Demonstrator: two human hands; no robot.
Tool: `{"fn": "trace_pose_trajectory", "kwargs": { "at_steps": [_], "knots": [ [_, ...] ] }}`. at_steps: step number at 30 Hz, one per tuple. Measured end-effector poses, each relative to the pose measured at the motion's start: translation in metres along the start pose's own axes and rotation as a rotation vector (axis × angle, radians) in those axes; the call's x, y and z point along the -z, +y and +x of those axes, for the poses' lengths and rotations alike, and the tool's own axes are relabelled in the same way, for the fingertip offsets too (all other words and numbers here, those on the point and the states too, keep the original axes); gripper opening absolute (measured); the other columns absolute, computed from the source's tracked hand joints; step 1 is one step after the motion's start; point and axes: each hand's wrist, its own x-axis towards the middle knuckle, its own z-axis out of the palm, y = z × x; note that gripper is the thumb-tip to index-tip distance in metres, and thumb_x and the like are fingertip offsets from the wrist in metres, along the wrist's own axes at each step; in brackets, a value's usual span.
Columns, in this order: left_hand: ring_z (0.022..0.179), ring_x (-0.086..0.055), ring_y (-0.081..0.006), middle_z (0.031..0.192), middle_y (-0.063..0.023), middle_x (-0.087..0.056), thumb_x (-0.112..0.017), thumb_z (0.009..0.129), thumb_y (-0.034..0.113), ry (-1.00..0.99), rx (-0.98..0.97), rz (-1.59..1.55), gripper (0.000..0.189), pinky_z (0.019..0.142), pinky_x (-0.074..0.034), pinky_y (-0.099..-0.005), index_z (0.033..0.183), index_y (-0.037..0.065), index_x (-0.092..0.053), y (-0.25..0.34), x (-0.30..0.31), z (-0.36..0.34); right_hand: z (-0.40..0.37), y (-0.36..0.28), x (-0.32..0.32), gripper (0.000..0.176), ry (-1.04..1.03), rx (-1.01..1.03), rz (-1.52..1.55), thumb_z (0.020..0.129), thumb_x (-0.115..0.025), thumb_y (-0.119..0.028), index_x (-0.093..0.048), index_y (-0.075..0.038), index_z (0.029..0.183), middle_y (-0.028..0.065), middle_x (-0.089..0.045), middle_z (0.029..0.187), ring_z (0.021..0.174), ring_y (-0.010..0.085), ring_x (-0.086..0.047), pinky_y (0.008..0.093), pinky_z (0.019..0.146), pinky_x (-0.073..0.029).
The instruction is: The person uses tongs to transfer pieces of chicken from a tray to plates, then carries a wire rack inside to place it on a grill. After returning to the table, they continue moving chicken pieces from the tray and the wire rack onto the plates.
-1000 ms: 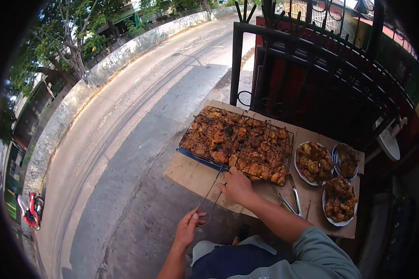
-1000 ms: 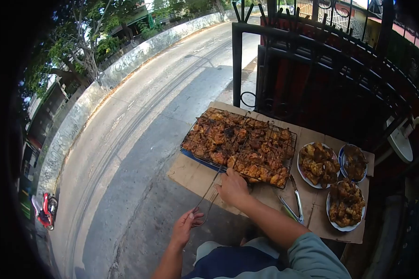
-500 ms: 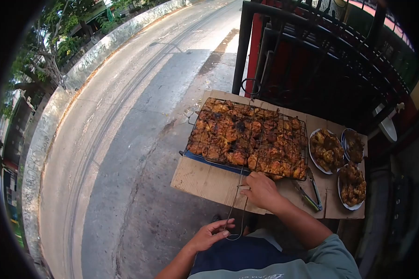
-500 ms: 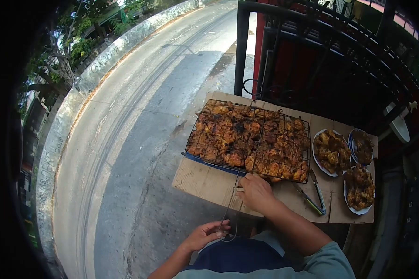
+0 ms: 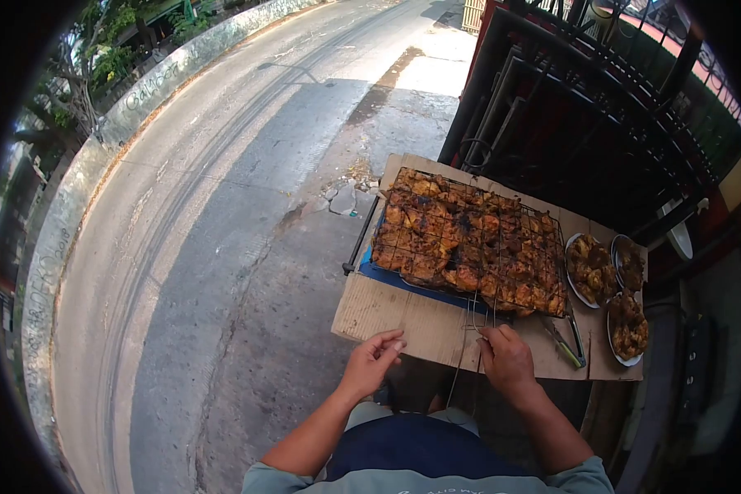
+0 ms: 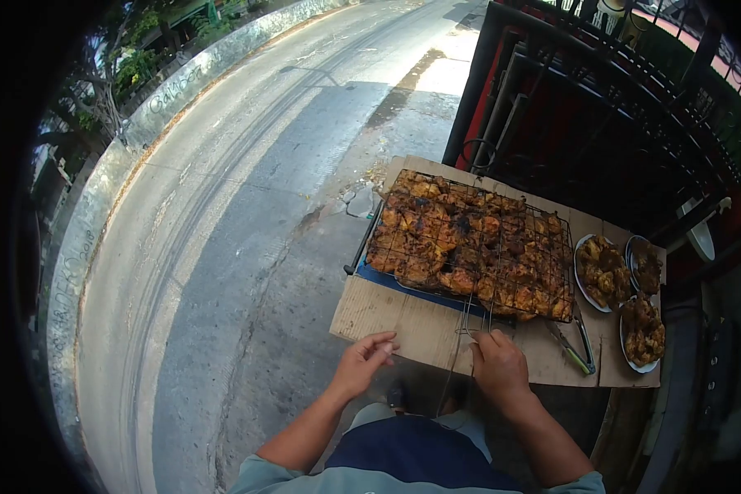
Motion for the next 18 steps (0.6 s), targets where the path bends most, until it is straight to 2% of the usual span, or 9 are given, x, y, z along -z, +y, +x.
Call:
{"fn": "trace_pose_trajectory", "kwargs": {
  "at_steps": [3, 7, 9, 10, 12, 18],
  "knots": [
    [0.073, -0.059, -0.0088, 0.111, -0.0076, -0.066, -0.056, 0.098, 0.027, 0.319, -0.060, -0.146, 0.038, 0.072, -0.050, -0.0241, 0.127, 0.002, -0.057, 0.014, 0.038, 0.054, -0.001, -0.002, -0.003, 0.016, 0.018, -0.032, -0.001, 0.084, -0.064, -0.008, -0.065, -0.005, 0.099, 0.0128, -0.059, 0.085, 0.082, 0.0335, -0.061, 0.0424, 0.072, -0.050],
    [0.070, -0.058, -0.0069, 0.105, -0.0051, -0.066, -0.060, 0.096, 0.034, 0.344, 0.059, -0.227, 0.038, 0.067, -0.047, -0.0216, 0.120, 0.004, -0.060, 0.048, 0.060, 0.099, -0.004, -0.010, -0.001, 0.019, 0.040, -0.075, 0.019, 0.084, -0.065, -0.010, -0.066, -0.005, 0.102, 0.0127, -0.058, 0.087, 0.084, 0.0335, -0.060, 0.0423, 0.074, -0.049],
    [0.065, -0.056, -0.0060, 0.096, -0.0020, -0.065, -0.065, 0.092, 0.039, 0.239, 0.147, -0.263, 0.035, 0.061, -0.045, -0.0201, 0.107, 0.007, -0.061, 0.059, 0.061, 0.109, -0.008, -0.014, 0.002, 0.021, 0.040, -0.103, 0.033, 0.083, -0.066, -0.010, -0.066, -0.005, 0.103, 0.0124, -0.058, 0.088, 0.085, 0.0332, -0.060, 0.0422, 0.074, -0.049],
    [0.065, -0.056, -0.0060, 0.096, -0.0020, -0.065, -0.065, 0.092, 0.039, 0.226, 0.151, -0.257, 0.035, 0.061, -0.045, -0.0201, 0.107, 0.007, -0.061, 0.060, 0.061, 0.111, -0.010, -0.014, 0.003, 0.022, 0.035, -0.125, 0.055, 0.083, -0.066, -0.010, -0.066, -0.005, 0.105, 0.0120, -0.058, 0.089, 0.085, 0.0330, -0.060, 0.0421, 0.074, -0.049],
    [0.059, -0.053, -0.0042, 0.084, 0.0013, -0.065, -0.068, 0.089, 0.043, 0.258, 0.209, -0.166, 0.033, 0.055, -0.043, -0.0204, 0.093, 0.010, -0.061, 0.062, 0.060, 0.117, -0.014, -0.013, 0.003, 0.025, 0.048, -0.135, 0.072, 0.083, -0.066, -0.010, -0.066, -0.005, 0.108, 0.0115, -0.058, 0.089, 0.085, 0.0323, -0.060, 0.0417, 0.074, -0.049],
    [0.059, -0.053, -0.0051, 0.080, 0.0012, -0.063, -0.071, 0.087, 0.040, 0.227, 0.284, -0.251, 0.031, 0.049, -0.041, -0.0191, 0.091, 0.011, -0.059, 0.059, 0.062, 0.125, -0.023, -0.010, -0.005, 0.035, 0.086, -0.069, -0.016, 0.081, -0.068, -0.011, -0.065, -0.005, 0.115, 0.0090, -0.058, 0.089, 0.083, 0.0278, -0.059, 0.0387, 0.073, -0.049]
  ]
}}
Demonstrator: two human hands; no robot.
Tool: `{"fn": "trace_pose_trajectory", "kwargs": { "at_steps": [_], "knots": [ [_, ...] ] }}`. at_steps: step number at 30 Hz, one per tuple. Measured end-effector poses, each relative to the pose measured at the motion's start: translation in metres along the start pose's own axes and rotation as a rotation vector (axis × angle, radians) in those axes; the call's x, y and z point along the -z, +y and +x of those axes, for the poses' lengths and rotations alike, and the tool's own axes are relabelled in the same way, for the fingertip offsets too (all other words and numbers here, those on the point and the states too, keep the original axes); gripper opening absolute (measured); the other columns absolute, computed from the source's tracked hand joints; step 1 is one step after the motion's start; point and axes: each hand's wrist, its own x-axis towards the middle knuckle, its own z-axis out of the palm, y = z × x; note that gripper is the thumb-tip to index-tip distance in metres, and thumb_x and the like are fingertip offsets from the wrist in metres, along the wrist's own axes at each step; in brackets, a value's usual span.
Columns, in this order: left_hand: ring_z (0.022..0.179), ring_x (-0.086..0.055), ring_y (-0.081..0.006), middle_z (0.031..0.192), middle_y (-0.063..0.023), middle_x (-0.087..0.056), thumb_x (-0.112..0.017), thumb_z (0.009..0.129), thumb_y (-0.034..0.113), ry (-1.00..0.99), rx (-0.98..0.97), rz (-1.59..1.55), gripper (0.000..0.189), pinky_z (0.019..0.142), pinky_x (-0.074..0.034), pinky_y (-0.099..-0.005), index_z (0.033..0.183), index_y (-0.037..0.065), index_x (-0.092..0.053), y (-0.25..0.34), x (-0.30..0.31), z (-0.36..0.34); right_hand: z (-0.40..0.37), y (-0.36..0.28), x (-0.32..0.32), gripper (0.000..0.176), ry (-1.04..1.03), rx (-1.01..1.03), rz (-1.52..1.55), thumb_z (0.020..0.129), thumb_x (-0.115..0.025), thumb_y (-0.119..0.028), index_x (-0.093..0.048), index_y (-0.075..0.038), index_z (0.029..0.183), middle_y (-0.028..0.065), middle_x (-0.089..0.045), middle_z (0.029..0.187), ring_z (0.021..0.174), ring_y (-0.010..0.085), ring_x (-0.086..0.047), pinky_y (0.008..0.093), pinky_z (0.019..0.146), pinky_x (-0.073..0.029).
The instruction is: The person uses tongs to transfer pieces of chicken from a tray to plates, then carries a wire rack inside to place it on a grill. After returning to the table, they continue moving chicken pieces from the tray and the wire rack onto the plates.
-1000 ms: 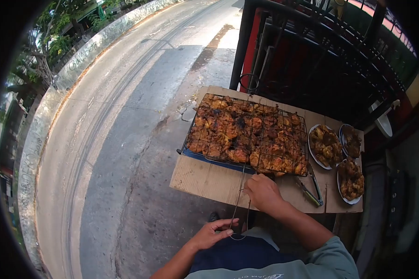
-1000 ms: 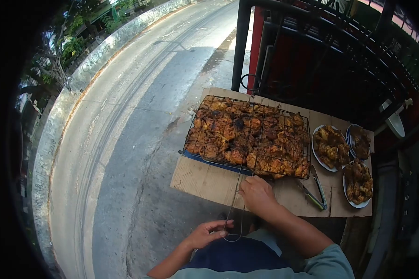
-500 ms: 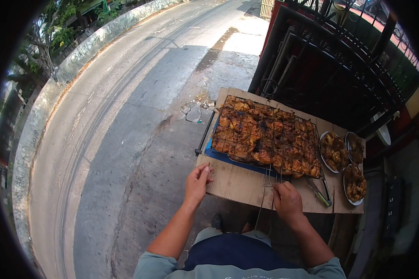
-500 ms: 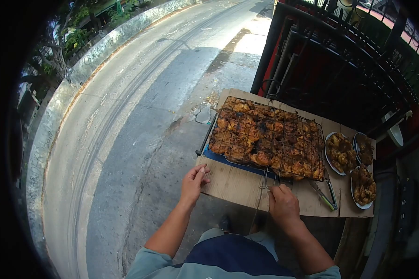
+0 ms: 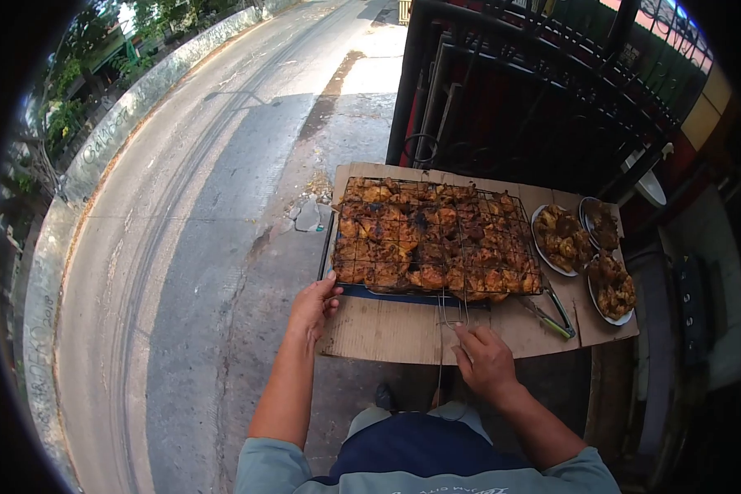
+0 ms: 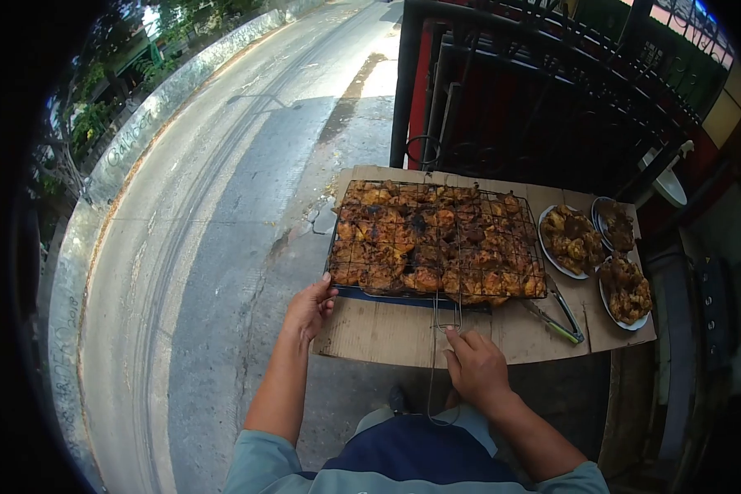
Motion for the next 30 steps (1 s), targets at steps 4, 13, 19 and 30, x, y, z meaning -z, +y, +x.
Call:
{"fn": "trace_pose_trajectory", "kwargs": {
  "at_steps": [4, 13, 19, 30],
  "knots": [
    [0.062, -0.056, -0.0078, 0.082, -0.0005, -0.063, -0.067, 0.091, 0.035, -0.042, 0.003, -0.034, 0.027, 0.055, -0.045, -0.0212, 0.093, 0.010, -0.058, -0.002, 0.004, 0.007, -0.001, 0.004, -0.003, 0.037, 0.021, 0.078, -0.042, 0.078, -0.068, -0.012, -0.065, -0.004, 0.115, 0.0069, -0.059, 0.090, 0.081, 0.0254, -0.057, 0.0368, 0.071, -0.049],
    [0.069, -0.060, -0.0111, 0.084, -0.0026, -0.062, -0.057, 0.097, 0.032, -0.004, -0.099, 0.071, 0.025, 0.060, -0.047, -0.0239, 0.095, 0.007, -0.058, -0.002, -0.005, 0.000, -0.004, 0.010, -0.009, 0.043, -0.020, 0.116, -0.069, 0.077, -0.068, -0.012, -0.062, -0.004, 0.119, 0.0062, -0.061, 0.095, 0.083, 0.0240, -0.057, 0.0362, 0.074, -0.048],
    [0.064, -0.060, -0.0119, 0.080, -0.0041, -0.063, -0.053, 0.099, 0.033, 0.068, -0.202, 0.187, 0.027, 0.059, -0.048, -0.0261, 0.093, 0.007, -0.058, -0.009, -0.011, 0.004, -0.006, 0.009, -0.009, 0.045, -0.025, 0.119, -0.069, 0.077, -0.068, -0.013, -0.061, -0.001, 0.120, 0.0072, -0.061, 0.094, 0.084, 0.0249, -0.056, 0.0365, 0.075, -0.048],
    [0.066, -0.058, -0.0266, 0.072, -0.0122, -0.060, -0.039, 0.101, 0.038, 0.135, -0.483, 0.657, 0.045, 0.066, -0.046, -0.0384, 0.086, -0.001, -0.058, -0.028, 0.005, 0.030, -0.012, 0.008, -0.019, 0.049, 0.048, 0.122, -0.030, 0.074, -0.067, -0.011, -0.059, 0.001, 0.121, 0.0119, -0.059, 0.097, 0.085, 0.0293, -0.058, 0.0387, 0.075, -0.049]
  ]
}}
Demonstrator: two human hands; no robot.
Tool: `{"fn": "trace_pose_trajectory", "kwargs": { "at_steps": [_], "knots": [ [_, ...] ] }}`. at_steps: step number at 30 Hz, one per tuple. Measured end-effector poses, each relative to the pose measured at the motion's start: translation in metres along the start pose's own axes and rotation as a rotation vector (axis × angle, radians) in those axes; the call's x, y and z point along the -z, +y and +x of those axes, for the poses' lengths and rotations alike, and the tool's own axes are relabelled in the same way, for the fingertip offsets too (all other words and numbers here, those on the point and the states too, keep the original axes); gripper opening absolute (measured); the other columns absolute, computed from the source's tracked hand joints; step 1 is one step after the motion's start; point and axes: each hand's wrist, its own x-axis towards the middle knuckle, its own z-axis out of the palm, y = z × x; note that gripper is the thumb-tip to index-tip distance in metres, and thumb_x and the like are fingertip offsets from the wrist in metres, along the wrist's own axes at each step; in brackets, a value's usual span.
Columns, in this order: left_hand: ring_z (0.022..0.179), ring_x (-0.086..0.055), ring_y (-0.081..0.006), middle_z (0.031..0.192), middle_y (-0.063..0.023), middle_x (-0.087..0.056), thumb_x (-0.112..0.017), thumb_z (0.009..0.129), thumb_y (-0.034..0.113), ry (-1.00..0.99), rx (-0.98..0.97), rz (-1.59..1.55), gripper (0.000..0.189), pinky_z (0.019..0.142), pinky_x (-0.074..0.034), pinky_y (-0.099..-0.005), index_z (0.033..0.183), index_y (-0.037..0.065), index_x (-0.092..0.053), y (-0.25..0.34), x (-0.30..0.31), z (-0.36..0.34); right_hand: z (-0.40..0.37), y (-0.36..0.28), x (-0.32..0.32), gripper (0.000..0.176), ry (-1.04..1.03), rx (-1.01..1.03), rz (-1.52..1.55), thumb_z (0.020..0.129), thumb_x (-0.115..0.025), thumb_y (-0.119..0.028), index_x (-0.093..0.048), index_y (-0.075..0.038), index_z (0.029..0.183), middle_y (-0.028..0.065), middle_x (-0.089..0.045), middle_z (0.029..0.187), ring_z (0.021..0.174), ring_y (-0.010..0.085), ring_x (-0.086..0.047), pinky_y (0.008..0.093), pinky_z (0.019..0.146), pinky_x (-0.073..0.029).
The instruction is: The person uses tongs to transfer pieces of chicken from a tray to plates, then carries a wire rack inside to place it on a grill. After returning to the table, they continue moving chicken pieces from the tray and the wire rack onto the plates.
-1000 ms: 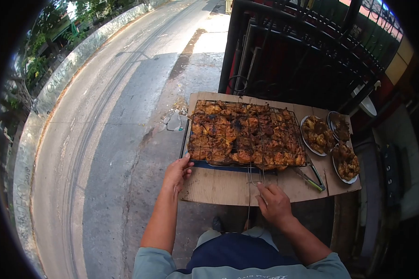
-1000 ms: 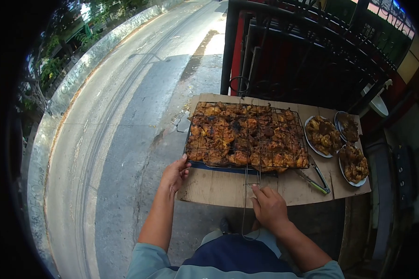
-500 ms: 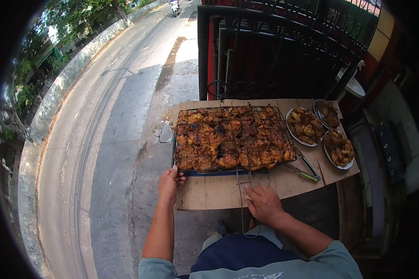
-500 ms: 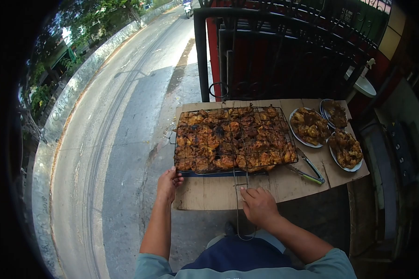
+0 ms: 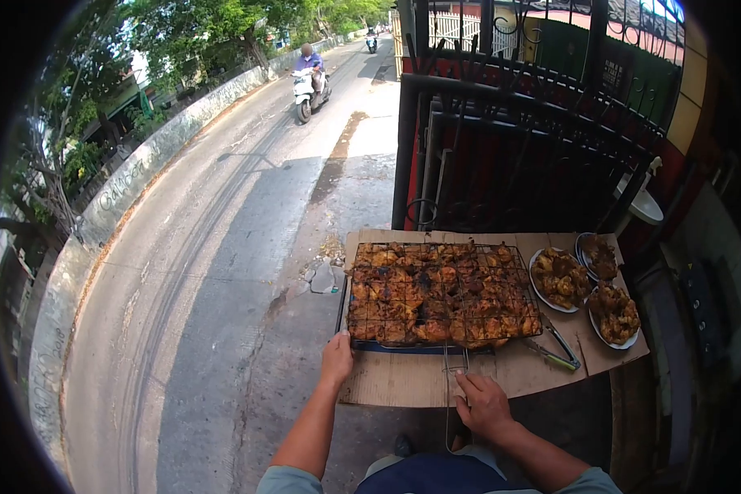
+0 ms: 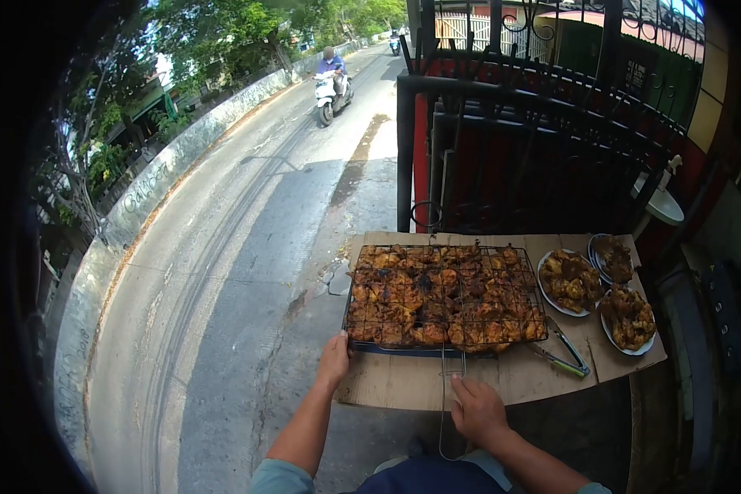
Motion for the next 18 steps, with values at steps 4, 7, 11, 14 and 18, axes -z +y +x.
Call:
{"fn": "trace_pose_trajectory", "kwargs": {
  "at_steps": [4, 7, 11, 14, 18],
  "knots": [
    [0.086, -0.058, -0.0463, 0.087, -0.0274, -0.061, -0.038, 0.100, 0.037, 0.045, -0.197, 0.119, 0.044, 0.075, -0.045, -0.0456, 0.096, -0.002, -0.059, 0.019, 0.007, -0.012, -0.004, -0.006, 0.004, 0.051, -0.027, -0.113, 0.081, 0.076, -0.067, -0.013, -0.057, -0.002, 0.125, 0.0136, -0.059, 0.101, 0.089, 0.0323, -0.060, 0.0412, 0.075, -0.051],
    [0.091, -0.060, -0.0461, 0.092, -0.0285, -0.062, -0.037, 0.101, 0.036, -0.025, -0.092, 0.154, 0.044, 0.076, -0.045, -0.0467, 0.099, -0.002, -0.060, 0.021, 0.006, -0.014, -0.008, -0.009, 0.000, 0.054, -0.095, -0.222, 0.122, 0.078, -0.068, -0.016, -0.055, -0.004, 0.128, 0.0147, -0.058, 0.105, 0.092, 0.0342, -0.061, 0.0419, 0.076, -0.052],
    [0.082, -0.059, -0.0445, 0.082, -0.0261, -0.060, -0.035, 0.102, 0.034, 0.107, -0.266, 0.117, 0.044, 0.070, -0.044, -0.0466, 0.094, -0.002, -0.058, 0.017, -0.003, -0.011, -0.011, -0.009, -0.003, 0.058, -0.127, -0.254, 0.135, 0.079, -0.069, -0.018, -0.051, -0.003, 0.132, 0.0162, -0.056, 0.110, 0.096, 0.0350, -0.061, 0.0413, 0.078, -0.052],
    [0.076, -0.057, -0.0436, 0.077, -0.0248, -0.058, -0.034, 0.102, 0.034, 0.150, -0.237, 0.058, 0.045, 0.068, -0.043, -0.0465, 0.090, -0.003, -0.057, 0.012, -0.011, -0.007, -0.009, -0.009, -0.004, 0.061, -0.157, -0.239, 0.158, 0.079, -0.069, -0.017, -0.049, -0.002, 0.134, 0.0178, -0.055, 0.112, 0.099, 0.0357, -0.060, 0.0416, 0.080, -0.052],
    [0.070, -0.058, -0.0379, 0.073, -0.0200, -0.059, -0.035, 0.102, 0.034, 0.125, -0.055, -0.014, 0.047, 0.067, -0.043, -0.0455, 0.087, -0.004, -0.056, -0.007, -0.017, -0.002, -0.008, -0.013, 0.000, 0.064, -0.164, -0.194, 0.131, 0.079, -0.069, -0.015, -0.045, -0.001, 0.137, 0.0195, -0.055, 0.114, 0.100, 0.0368, -0.059, 0.0420, 0.081, -0.052]
  ]
}}
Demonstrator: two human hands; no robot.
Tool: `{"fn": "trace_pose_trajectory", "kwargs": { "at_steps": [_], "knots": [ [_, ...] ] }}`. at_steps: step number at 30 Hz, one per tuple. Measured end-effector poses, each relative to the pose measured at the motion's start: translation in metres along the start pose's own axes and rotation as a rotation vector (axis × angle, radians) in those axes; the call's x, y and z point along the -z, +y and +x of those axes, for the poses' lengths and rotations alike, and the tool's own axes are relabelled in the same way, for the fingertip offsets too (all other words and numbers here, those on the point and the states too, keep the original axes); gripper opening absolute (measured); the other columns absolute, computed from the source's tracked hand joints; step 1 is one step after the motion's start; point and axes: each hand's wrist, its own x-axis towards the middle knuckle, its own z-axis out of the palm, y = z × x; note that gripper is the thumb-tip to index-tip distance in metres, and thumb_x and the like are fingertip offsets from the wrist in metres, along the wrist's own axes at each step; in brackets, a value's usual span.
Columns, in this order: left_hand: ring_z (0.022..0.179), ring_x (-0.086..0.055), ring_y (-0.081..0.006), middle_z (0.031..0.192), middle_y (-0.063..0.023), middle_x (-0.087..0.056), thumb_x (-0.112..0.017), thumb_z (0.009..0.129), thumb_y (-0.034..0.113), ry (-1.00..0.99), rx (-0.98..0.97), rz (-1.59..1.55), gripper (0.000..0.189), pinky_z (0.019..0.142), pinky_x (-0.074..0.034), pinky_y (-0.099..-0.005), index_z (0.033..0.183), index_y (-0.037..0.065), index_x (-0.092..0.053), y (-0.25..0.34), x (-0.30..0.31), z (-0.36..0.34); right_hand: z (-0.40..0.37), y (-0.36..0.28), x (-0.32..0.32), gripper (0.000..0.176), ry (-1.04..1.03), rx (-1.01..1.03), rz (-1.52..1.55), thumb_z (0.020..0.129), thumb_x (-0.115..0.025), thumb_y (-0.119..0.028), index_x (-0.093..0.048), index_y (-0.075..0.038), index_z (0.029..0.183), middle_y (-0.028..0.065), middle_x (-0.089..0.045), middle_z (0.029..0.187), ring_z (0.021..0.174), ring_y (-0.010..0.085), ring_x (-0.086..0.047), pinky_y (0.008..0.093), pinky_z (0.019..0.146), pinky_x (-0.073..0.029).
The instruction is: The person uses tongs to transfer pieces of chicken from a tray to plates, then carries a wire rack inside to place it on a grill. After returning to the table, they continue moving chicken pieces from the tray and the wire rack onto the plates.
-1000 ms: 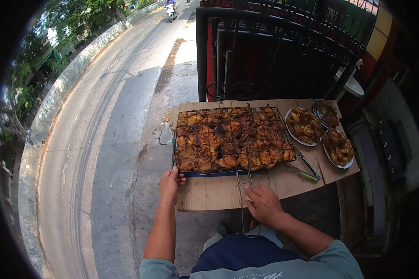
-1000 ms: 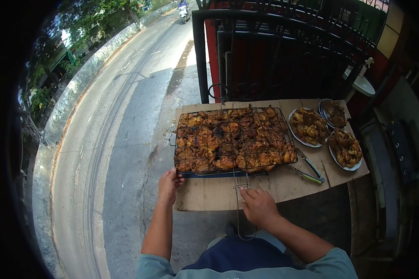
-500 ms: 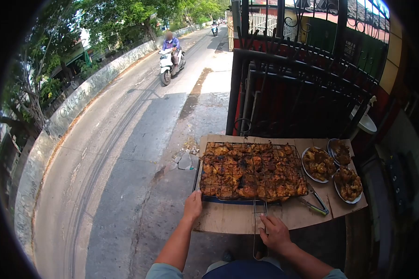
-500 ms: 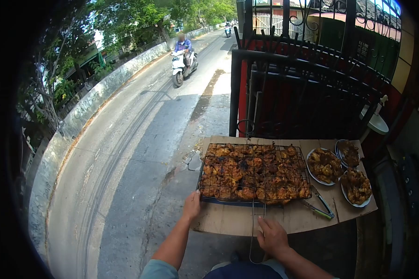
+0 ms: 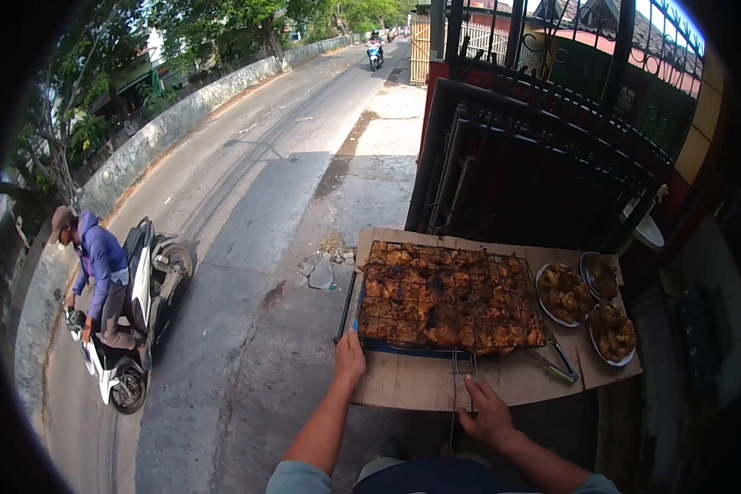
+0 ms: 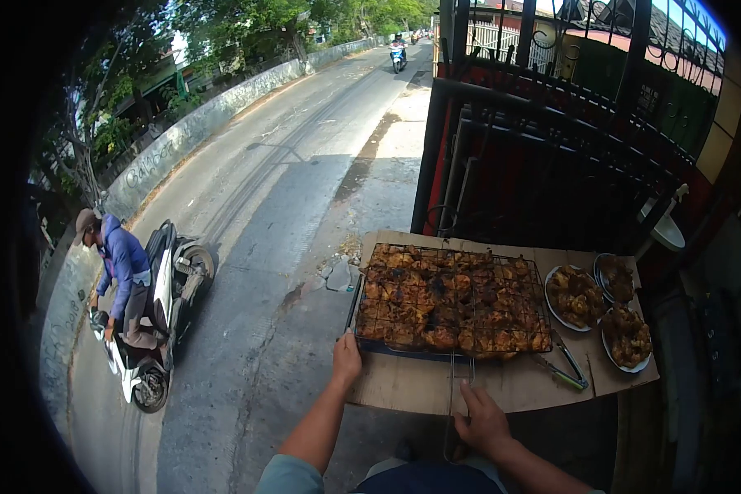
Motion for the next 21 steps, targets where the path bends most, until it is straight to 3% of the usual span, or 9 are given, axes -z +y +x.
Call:
{"fn": "trace_pose_trajectory", "kwargs": {
  "at_steps": [1, 3, 6, 8, 10, 12, 14, 17, 21],
  "knots": [
    [0.070, -0.058, -0.0379, 0.073, -0.0200, -0.059, -0.035, 0.102, 0.034, -0.001, 0.015, -0.002, 0.047, 0.067, -0.043, -0.0455, 0.087, -0.004, -0.056, -0.014, -0.005, 0.006, 0.002, -0.001, 0.002, 0.065, 0.005, 0.008, 0.001, 0.079, -0.069, -0.015, -0.045, -0.001, 0.137, 0.0200, -0.056, 0.115, 0.100, 0.0373, -0.059, 0.0422, 0.081, -0.052],
    [0.064, -0.058, -0.0262, 0.070, -0.0125, -0.060, -0.036, 0.102, 0.037, -0.046, 0.080, -0.233, 0.048, 0.060, -0.044, -0.0407, 0.084, -0.002, -0.058, -0.042, -0.015, 0.019, 0.001, 0.002, 0.002, 0.066, 0.003, 0.005, 0.010, 0.079, -0.069, -0.014, -0.044, -0.001, 0.138, 0.0203, -0.056, 0.116, 0.100, 0.0373, -0.059, 0.0423, 0.081, -0.051],
    [0.061, -0.056, -0.0161, 0.069, -0.0063, -0.058, -0.037, 0.102, 0.040, -0.140, 0.259, -0.380, 0.046, 0.054, -0.044, -0.0335, 0.089, 0.002, -0.060, 0.001, 0.004, 0.005, 0.001, 0.002, 0.004, 0.067, 0.018, 0.003, 0.026, 0.079, -0.069, -0.014, -0.042, -0.002, 0.140, 0.0206, -0.057, 0.116, 0.101, 0.0374, -0.059, 0.0424, 0.081, -0.051],
    [0.059, -0.055, -0.0142, 0.071, -0.0057, -0.058, -0.037, 0.102, 0.041, -0.129, 0.284, -0.388, 0.044, 0.052, -0.044, -0.0307, 0.093, 0.004, -0.059, 0.012, 0.012, 0.000, 0.004, 0.002, 0.005, 0.068, 0.036, -0.020, 0.032, 0.079, -0.068, -0.013, -0.041, -0.003, 0.140, 0.0207, -0.057, 0.116, 0.102, 0.0373, -0.059, 0.0425, 0.082, -0.051],
    [0.058, -0.053, -0.0122, 0.077, -0.0060, -0.059, -0.038, 0.102, 0.043, -0.116, 0.309, -0.418, 0.041, 0.051, -0.043, -0.0275, 0.102, 0.005, -0.055, 0.027, 0.012, -0.007, 0.003, 0.006, 0.008, 0.068, 0.174, 0.123, 0.008, 0.080, -0.068, -0.014, -0.041, -0.005, 0.142, 0.0194, -0.057, 0.117, 0.104, 0.0365, -0.058, 0.0418, 0.083, -0.050],
    [0.060, -0.053, -0.0113, 0.086, -0.0066, -0.057, -0.039, 0.101, 0.045, -0.118, 0.304, -0.473, 0.040, 0.051, -0.042, -0.0255, 0.108, 0.007, -0.051, 0.022, 0.013, -0.007, 0.001, 0.003, 0.016, 0.067, 0.164, -0.011, 0.032, 0.081, -0.066, -0.013, -0.040, -0.007, 0.143, 0.0184, -0.056, 0.119, 0.107, 0.0356, -0.057, 0.0406, 0.086, -0.050],
    [0.063, -0.053, -0.0099, 0.093, -0.0013, -0.051, -0.040, 0.100, 0.048, -0.056, 0.321, -0.481, 0.042, 0.052, -0.039, -0.0236, 0.115, 0.010, -0.051, 0.021, 0.013, -0.010, 0.000, 0.009, 0.021, 0.066, 0.093, 0.038, 0.173, 0.082, -0.065, -0.013, -0.040, -0.009, 0.143, 0.0174, -0.056, 0.119, 0.104, 0.0338, -0.059, 0.0394, 0.086, -0.051],
    [0.077, -0.053, -0.0097, 0.112, -0.0027, -0.052, -0.044, 0.100, 0.045, 0.001, 0.263, -0.441, 0.048, 0.062, -0.040, -0.0231, 0.133, 0.010, -0.046, 0.031, 0.019, -0.022, -0.004, 0.022, 0.047, 0.062, 0.130, -0.120, 0.390, 0.083, -0.065, -0.012, -0.043, -0.009, 0.142, 0.0170, -0.055, 0.121, 0.096, 0.0293, -0.064, 0.0367, 0.082, -0.052],
    [0.092, -0.048, -0.0113, 0.121, -0.0045, -0.049, -0.047, 0.100, 0.037, 0.174, 0.100, -0.199, 0.048, 0.073, -0.041, -0.0243, 0.139, 0.009, -0.042, 0.037, 0.021, -0.039, -0.001, 0.126, 0.073, 0.040, 0.473, -0.587, 0.695, 0.089, -0.064, -0.017, -0.057, 0.000, 0.125, 0.0078, -0.063, 0.101, 0.070, 0.0144, -0.063, 0.0280, 0.063, -0.052]
  ]
}}
